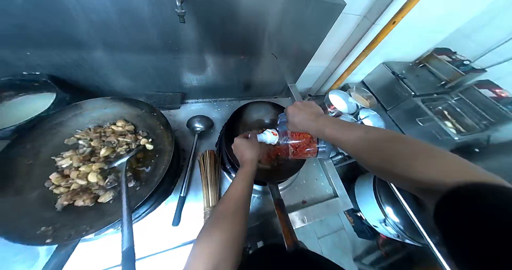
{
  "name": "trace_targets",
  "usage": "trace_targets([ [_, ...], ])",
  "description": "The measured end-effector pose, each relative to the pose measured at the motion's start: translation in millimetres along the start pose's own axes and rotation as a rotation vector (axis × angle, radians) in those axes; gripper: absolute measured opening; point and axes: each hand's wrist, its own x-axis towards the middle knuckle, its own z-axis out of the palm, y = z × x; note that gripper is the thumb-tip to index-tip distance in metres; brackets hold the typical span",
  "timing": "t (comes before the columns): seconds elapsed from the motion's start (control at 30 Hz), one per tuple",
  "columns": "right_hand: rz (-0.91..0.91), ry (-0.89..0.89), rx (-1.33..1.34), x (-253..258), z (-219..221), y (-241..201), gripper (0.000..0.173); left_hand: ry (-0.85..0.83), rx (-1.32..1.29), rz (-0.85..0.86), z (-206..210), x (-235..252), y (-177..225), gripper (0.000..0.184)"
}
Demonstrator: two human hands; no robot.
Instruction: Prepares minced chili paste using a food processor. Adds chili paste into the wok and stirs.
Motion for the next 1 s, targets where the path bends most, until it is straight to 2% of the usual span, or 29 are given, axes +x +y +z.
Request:
trace_targets([
  [0.27,-0.132,-0.003,-0.021,-3.9,-11.6,-15.9,0.018,0.118,0.116,0.077,-7.9,-9.7,3.8,0.034],
  [0.43,-0.123,-0.036,-0.053,0.1,-15.5,-21.4,0.018,0.158,0.112,0.093,-8.8,-15.9,0.1,0.032],
  [0.67,-0.092,-0.010,-0.100,5.3,-24.5,-21.3,0.020,0.147,0.044,0.091,-11.0,-23.1,-2.3,0.031],
  [1.0,-0.137,-0.039,-0.141,20.1,-32.0,-47.4,0.019,0.097,0.048,0.072,-21.4,-18.3,-20.0,0.032],
])
